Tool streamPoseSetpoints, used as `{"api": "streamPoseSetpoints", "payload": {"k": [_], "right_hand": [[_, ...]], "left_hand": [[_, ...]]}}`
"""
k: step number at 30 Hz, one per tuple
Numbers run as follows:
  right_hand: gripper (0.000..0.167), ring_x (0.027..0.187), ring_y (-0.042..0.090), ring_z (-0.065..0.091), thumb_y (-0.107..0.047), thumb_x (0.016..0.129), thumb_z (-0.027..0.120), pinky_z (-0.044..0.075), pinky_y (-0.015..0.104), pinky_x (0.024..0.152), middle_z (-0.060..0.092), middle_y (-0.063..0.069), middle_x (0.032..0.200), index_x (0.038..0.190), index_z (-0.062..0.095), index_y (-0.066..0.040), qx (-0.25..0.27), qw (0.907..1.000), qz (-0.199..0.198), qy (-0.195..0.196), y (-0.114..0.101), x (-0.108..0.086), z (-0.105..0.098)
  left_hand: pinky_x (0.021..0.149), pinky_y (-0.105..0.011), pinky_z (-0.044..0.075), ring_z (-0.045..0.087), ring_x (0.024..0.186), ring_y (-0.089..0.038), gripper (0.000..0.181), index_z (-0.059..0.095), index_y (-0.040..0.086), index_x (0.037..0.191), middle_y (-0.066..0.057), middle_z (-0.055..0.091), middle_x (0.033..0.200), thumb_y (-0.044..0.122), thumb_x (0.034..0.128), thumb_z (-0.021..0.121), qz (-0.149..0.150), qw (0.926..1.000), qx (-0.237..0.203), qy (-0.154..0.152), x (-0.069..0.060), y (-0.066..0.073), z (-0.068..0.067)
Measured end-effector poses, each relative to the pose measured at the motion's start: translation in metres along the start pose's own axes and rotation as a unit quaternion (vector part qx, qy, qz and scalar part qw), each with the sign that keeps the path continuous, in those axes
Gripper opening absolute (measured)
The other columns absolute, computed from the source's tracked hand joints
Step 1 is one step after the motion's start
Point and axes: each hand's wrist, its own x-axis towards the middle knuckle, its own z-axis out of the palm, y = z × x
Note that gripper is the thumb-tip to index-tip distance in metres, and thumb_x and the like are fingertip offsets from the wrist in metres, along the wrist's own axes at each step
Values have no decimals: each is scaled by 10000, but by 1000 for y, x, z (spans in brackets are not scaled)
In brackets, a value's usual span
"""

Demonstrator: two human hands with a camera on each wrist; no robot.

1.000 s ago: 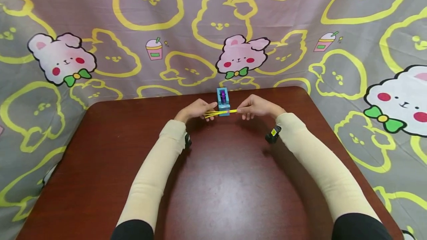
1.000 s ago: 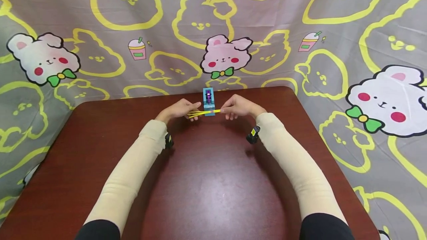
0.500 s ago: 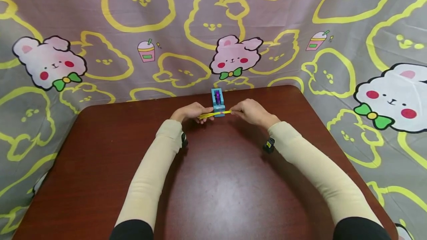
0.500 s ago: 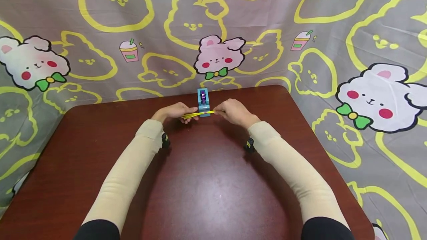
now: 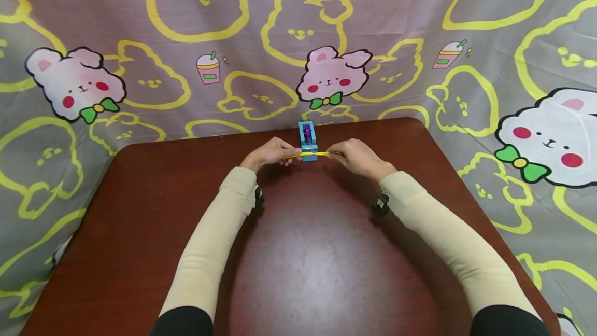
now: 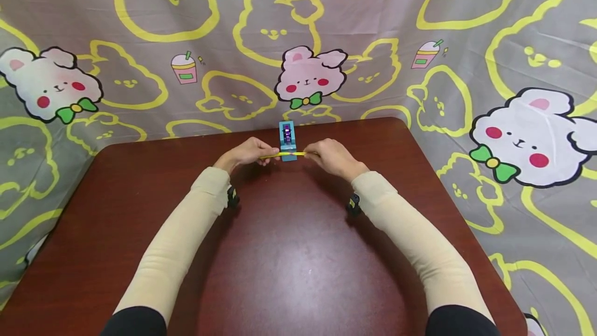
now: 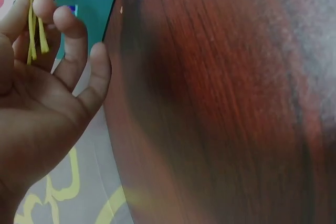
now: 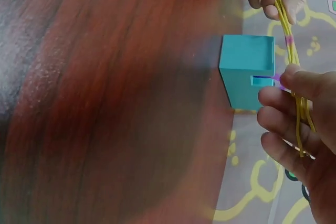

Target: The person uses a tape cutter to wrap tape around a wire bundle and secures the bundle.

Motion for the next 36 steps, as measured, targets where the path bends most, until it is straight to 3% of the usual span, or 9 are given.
{"api": "streamPoseSetpoints", "payload": {"k": [5,10,14,17,21,25,29,36], "right_hand": [[182,777,160,619,-163,1012,633,526,383,731,728,68,954,1082,735,-29,477,9969,490,-397,1,3,-3],[242,751,189,557,-215,1051,564,486,377,711,687,130,919,1076,689,-9,805,9908,760,-776,-2,12,-6],[258,739,213,553,-201,1073,506,465,385,704,667,165,899,1071,656,9,959,9868,894,-951,-6,20,-8],[240,733,211,550,-179,1069,508,461,379,708,669,148,888,1101,666,-1,990,9841,1041,-1042,-7,26,-9],[244,714,201,527,-161,1058,525,444,366,695,653,118,855,1127,695,1,928,9838,1040,-1132,-6,34,-7],[241,760,210,543,-136,1048,538,454,379,727,672,130,905,1109,713,18,856,9862,854,-1128,-3,36,-3],[222,848,231,581,-126,1042,559,489,420,811,704,161,1017,1100,720,16,843,9893,706,-964,-1,33,2],[207,864,228,601,-130,1032,583,508,440,840,712,147,1001,1074,729,10,867,9915,533,-809,3,32,9]], "left_hand": [[693,-435,487,532,621,-152,360,772,-67,975,-283,684,868,285,974,696,78,9989,-88,450,-2,4,6],[632,-377,484,549,604,-127,283,783,-50,981,-269,712,901,225,956,723,369,9945,-21,979,-5,2,10],[562,-296,436,588,656,-244,240,787,-47,961,-247,705,844,188,934,747,724,9873,45,1412,-9,-2,13],[583,-318,460,613,730,-342,191,795,-26,946,-221,714,867,160,913,766,1075,9804,38,1652,-11,-4,16],[642,-334,498,624,775,-286,137,805,10,949,-139,738,905,131,887,789,1403,9718,51,1894,-14,-4,20],[666,-273,501,617,808,-165,138,808,26,957,-75,746,923,126,863,812,1406,9680,105,2076,-16,-6,24],[679,-250,503,635,856,-176,143,803,19,983,-98,749,969,92,860,811,1263,9707,95,2041,-18,-7,27],[675,-236,509,643,793,-127,146,795,4,1003,-122,751,975,61,868,795,1134,9734,46,1990,-22,-10,28]]}}
